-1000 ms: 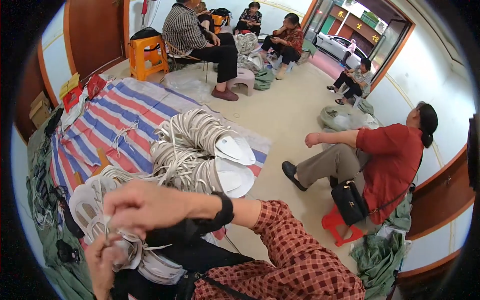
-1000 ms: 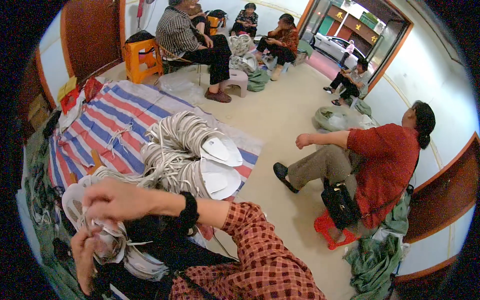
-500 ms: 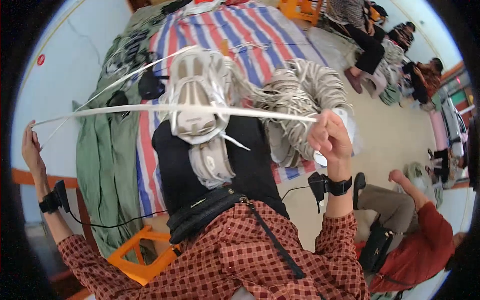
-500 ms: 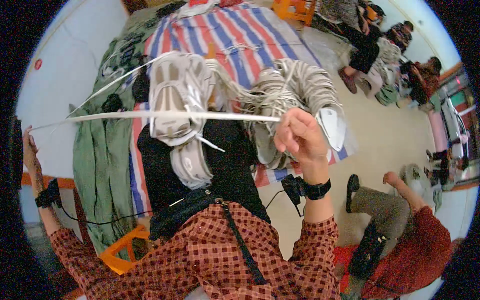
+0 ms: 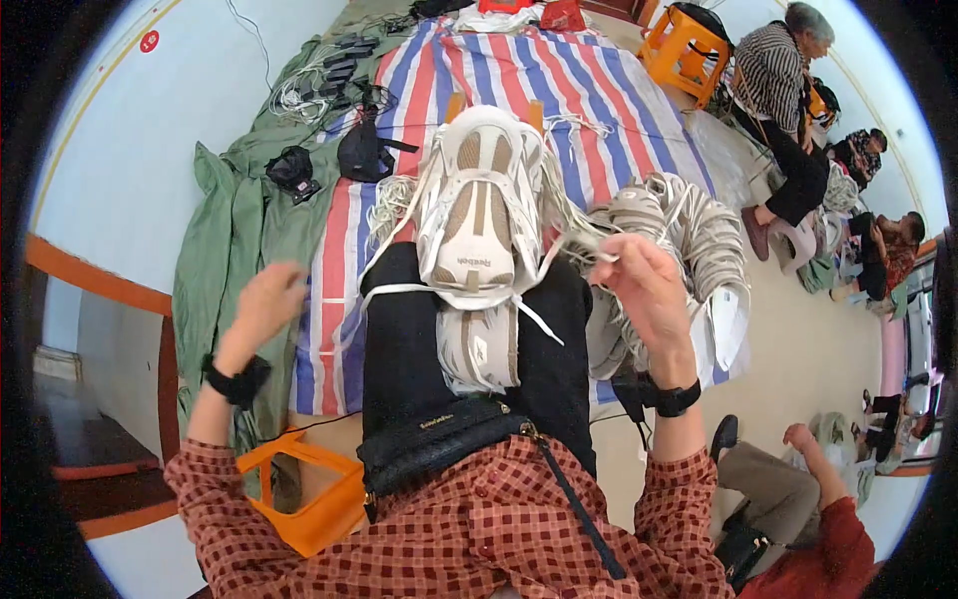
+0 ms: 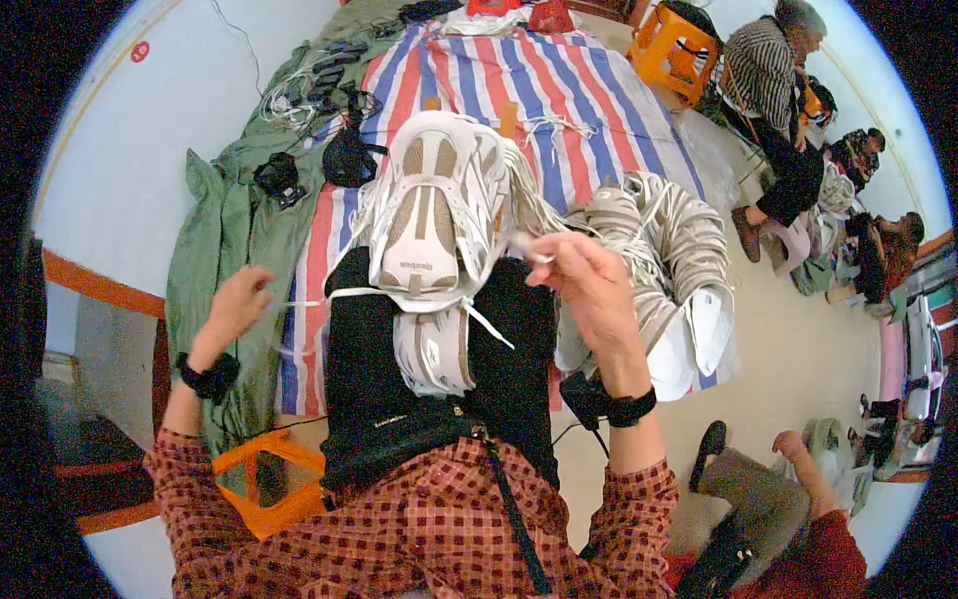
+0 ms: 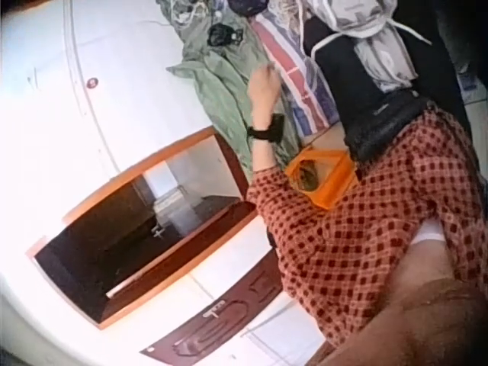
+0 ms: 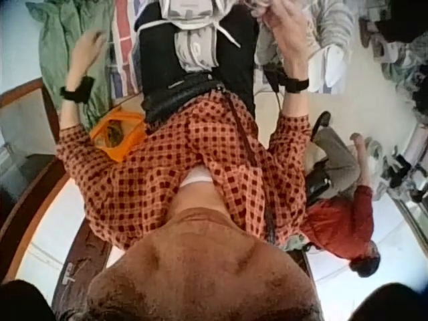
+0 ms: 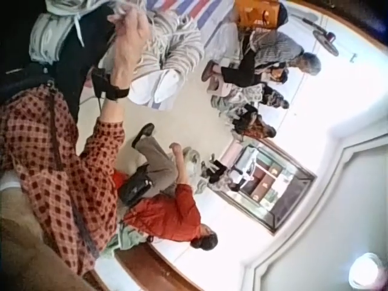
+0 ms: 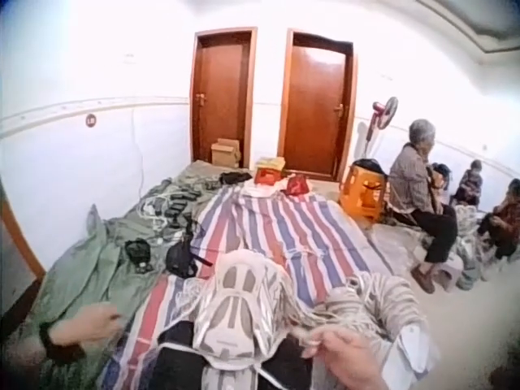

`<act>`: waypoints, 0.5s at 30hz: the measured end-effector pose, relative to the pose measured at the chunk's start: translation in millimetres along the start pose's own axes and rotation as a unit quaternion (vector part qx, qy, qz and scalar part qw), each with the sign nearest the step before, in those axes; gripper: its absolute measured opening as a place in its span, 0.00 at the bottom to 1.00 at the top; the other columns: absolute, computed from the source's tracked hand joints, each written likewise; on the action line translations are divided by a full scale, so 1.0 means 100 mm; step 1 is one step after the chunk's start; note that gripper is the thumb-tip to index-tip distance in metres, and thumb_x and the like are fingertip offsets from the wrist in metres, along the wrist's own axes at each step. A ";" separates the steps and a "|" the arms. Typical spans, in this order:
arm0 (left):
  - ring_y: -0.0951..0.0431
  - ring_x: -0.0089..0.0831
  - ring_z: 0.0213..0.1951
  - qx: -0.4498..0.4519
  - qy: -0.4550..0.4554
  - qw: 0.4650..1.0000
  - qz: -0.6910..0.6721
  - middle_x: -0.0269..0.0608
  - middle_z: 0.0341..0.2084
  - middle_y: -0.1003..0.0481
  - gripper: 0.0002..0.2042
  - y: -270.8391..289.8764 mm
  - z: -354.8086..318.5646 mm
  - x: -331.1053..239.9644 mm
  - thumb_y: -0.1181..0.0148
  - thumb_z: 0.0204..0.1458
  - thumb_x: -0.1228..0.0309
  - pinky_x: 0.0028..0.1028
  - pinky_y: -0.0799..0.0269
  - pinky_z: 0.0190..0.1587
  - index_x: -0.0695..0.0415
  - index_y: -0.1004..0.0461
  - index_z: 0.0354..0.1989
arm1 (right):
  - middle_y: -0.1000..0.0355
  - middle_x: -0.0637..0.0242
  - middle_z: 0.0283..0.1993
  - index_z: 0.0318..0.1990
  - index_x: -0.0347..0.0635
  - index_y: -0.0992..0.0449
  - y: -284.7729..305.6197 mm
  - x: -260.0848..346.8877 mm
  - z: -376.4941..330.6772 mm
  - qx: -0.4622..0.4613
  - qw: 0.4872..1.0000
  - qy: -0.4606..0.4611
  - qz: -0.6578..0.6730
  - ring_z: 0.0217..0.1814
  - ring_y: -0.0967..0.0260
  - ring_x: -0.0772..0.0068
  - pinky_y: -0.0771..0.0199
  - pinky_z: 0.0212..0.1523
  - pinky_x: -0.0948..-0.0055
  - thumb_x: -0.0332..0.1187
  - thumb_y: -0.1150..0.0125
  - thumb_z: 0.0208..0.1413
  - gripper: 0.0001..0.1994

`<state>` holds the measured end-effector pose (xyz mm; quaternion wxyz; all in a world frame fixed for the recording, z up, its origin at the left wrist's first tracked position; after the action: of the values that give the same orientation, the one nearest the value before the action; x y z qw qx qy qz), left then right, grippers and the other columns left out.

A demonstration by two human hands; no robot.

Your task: Threading laces through the eyelets of a new shoe and preparing it for packaging.

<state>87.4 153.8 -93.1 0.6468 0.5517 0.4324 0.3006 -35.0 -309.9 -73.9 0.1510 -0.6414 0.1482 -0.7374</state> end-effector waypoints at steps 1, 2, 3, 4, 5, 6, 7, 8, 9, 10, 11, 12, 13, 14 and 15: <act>0.26 0.42 0.40 -0.047 -0.028 0.996 -0.067 0.45 0.40 0.27 0.13 -0.05 0.15 -0.31 0.42 0.49 0.71 0.35 0.30 0.45 0.57 0.27 0.44 | 0.26 0.67 0.36 0.42 0.34 0.24 -0.12 0.03 0.12 -0.032 0.997 -0.027 -0.068 0.35 0.29 0.79 0.27 0.38 0.77 0.34 0.45 0.62 0.11; 0.26 0.43 0.41 -0.090 -0.049 0.986 -0.129 0.46 0.40 0.27 0.15 -0.04 0.28 -0.62 0.42 0.48 0.72 0.34 0.30 0.47 0.58 0.28 0.46 | 0.26 0.67 0.36 0.42 0.34 0.24 -0.21 0.01 0.23 -0.032 0.997 -0.027 -0.071 0.35 0.29 0.79 0.27 0.38 0.77 0.34 0.45 0.62 0.11; 0.26 0.43 0.43 -0.134 -0.070 0.970 -0.190 0.47 0.40 0.27 0.17 -0.03 0.40 -0.88 0.41 0.48 0.72 0.34 0.31 0.48 0.59 0.28 0.48 | 0.26 0.67 0.34 0.42 0.34 0.25 -0.28 -0.01 0.37 -0.033 0.989 -0.029 -0.140 0.33 0.30 0.80 0.28 0.37 0.79 0.31 0.44 0.60 0.09; 0.27 0.44 0.45 -0.146 -0.070 0.959 -0.233 0.48 0.41 0.28 0.18 -0.06 0.52 -1.05 0.41 0.48 0.72 0.34 0.32 0.50 0.59 0.29 0.49 | 0.26 0.68 0.31 0.41 0.33 0.25 -0.36 -0.04 0.48 -0.031 0.978 -0.032 -0.206 0.32 0.30 0.81 0.28 0.35 0.80 0.29 0.43 0.59 0.08; 0.28 0.45 0.47 -0.158 -0.071 0.945 -0.278 0.49 0.42 0.28 0.19 -0.11 0.63 -1.19 0.41 0.49 0.72 0.34 0.33 0.52 0.60 0.30 0.51 | 0.26 0.68 0.31 0.41 0.33 0.25 -0.39 -0.08 0.59 -0.030 0.977 -0.031 -0.209 0.32 0.30 0.81 0.28 0.35 0.80 0.29 0.43 0.59 0.08; 0.28 0.45 0.47 -0.159 -0.073 0.944 -0.281 0.49 0.42 0.28 0.19 -0.11 0.72 -1.36 0.41 0.49 0.72 0.34 0.33 0.52 0.60 0.30 0.51 | 0.26 0.68 0.30 0.41 0.33 0.24 -0.38 -0.12 0.66 -0.040 0.964 -0.029 -0.261 0.31 0.30 0.81 0.28 0.34 0.79 0.28 0.41 0.57 0.08; 0.29 0.46 0.49 -0.175 -0.094 0.939 -0.281 0.50 0.45 0.29 0.21 -0.06 0.77 -1.53 0.41 0.49 0.71 0.35 0.34 0.54 0.60 0.31 0.53 | 0.26 0.68 0.28 0.40 0.33 0.23 -0.40 -0.12 0.71 -0.049 0.949 -0.026 -0.311 0.30 0.30 0.80 0.28 0.33 0.78 0.27 0.39 0.55 0.08; 0.31 0.47 0.52 -0.190 -0.113 0.934 -0.281 0.51 0.47 0.31 0.22 -0.04 0.82 -1.64 0.41 0.49 0.71 0.37 0.36 0.56 0.60 0.33 0.54 | 0.26 0.68 0.28 0.40 0.33 0.23 -0.44 -0.15 0.74 -0.049 0.948 -0.026 -0.313 0.30 0.30 0.80 0.28 0.33 0.78 0.27 0.39 0.55 0.08; 0.31 0.47 0.52 -0.191 -0.113 0.933 -0.283 0.51 0.47 0.31 0.22 -0.07 0.87 -1.71 0.41 0.49 0.71 0.37 0.36 0.56 0.60 0.33 0.54 | 0.25 0.66 0.27 0.38 0.34 0.22 -0.48 -0.13 0.77 -0.060 0.908 0.056 -0.410 0.29 0.29 0.79 0.29 0.32 0.77 0.26 0.38 0.53 0.07; 0.32 0.49 0.53 -0.211 -0.115 0.932 -0.270 0.52 0.49 0.32 0.24 -0.10 0.89 -1.75 0.41 0.50 0.70 0.38 0.37 0.56 0.60 0.35 0.57 | 0.25 0.65 0.26 0.37 0.34 0.21 -0.54 -0.13 0.78 -0.067 0.853 0.137 -0.498 0.28 0.29 0.77 0.29 0.31 0.76 0.25 0.37 0.52 0.06; 0.34 0.50 0.54 -0.231 -0.117 0.931 -0.256 0.53 0.51 0.34 0.26 -0.14 0.91 -1.77 0.42 0.51 0.69 0.40 0.38 0.57 0.60 0.38 0.59 | 0.25 0.61 0.28 0.33 0.36 0.20 -0.58 -0.14 0.80 -0.075 0.838 0.167 -0.514 0.28 0.28 0.73 0.29 0.31 0.74 0.25 0.37 0.50 0.04; 0.34 0.50 0.54 -0.230 -0.114 0.932 -0.257 0.53 0.51 0.34 0.26 -0.18 0.94 -1.78 0.42 0.51 0.69 0.40 0.38 0.57 0.60 0.38 0.59 | 0.25 0.61 0.28 0.33 0.36 0.20 -0.60 -0.16 0.83 -0.073 0.839 0.165 -0.514 0.28 0.28 0.73 0.29 0.31 0.74 0.25 0.37 0.50 0.04; 0.34 0.50 0.55 -0.221 -0.093 0.930 -0.277 0.55 0.52 0.35 0.27 -0.23 1.00 -1.78 0.42 0.51 0.67 0.40 0.39 0.58 0.60 0.40 0.60 | 0.25 0.60 0.28 0.34 0.36 0.20 -0.61 -0.16 0.85 -0.067 0.835 0.164 -0.522 0.28 0.28 0.70 0.29 0.32 0.74 0.25 0.37 0.50 0.05; 0.35 0.51 0.56 -0.211 -0.072 0.928 -0.298 0.56 0.52 0.35 0.29 -0.26 1.02 -1.78 0.42 0.51 0.66 0.40 0.40 0.58 0.61 0.41 0.61 | 0.25 0.59 0.29 0.34 0.37 0.20 -0.62 -0.16 0.87 -0.062 0.830 0.162 -0.529 0.29 0.27 0.67 0.29 0.32 0.73 0.26 0.37 0.50 0.05; 0.35 0.51 0.56 -0.209 -0.070 0.929 -0.299 0.56 0.52 0.35 0.29 -0.27 1.02 -1.79 0.42 0.51 0.66 0.40 0.40 0.58 0.61 0.41 0.61 | 0.25 0.59 0.29 0.34 0.37 0.20 -0.63 -0.16 0.88 -0.061 0.831 0.159 -0.530 0.29 0.27 0.67 0.29 0.32 0.73 0.26 0.37 0.50 0.05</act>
<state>96.6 -53.2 -77.0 0.8360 0.2691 0.4581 0.1373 52.3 -247.9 -50.1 -0.3280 -0.5034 -0.1472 -0.7857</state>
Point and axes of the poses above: each hand's wrist, its own z-axis towards the middle knuckle, its own y-axis out of the back of the hand, x = y × z, the point moved 2 cm from there along z, towards the middle knuckle
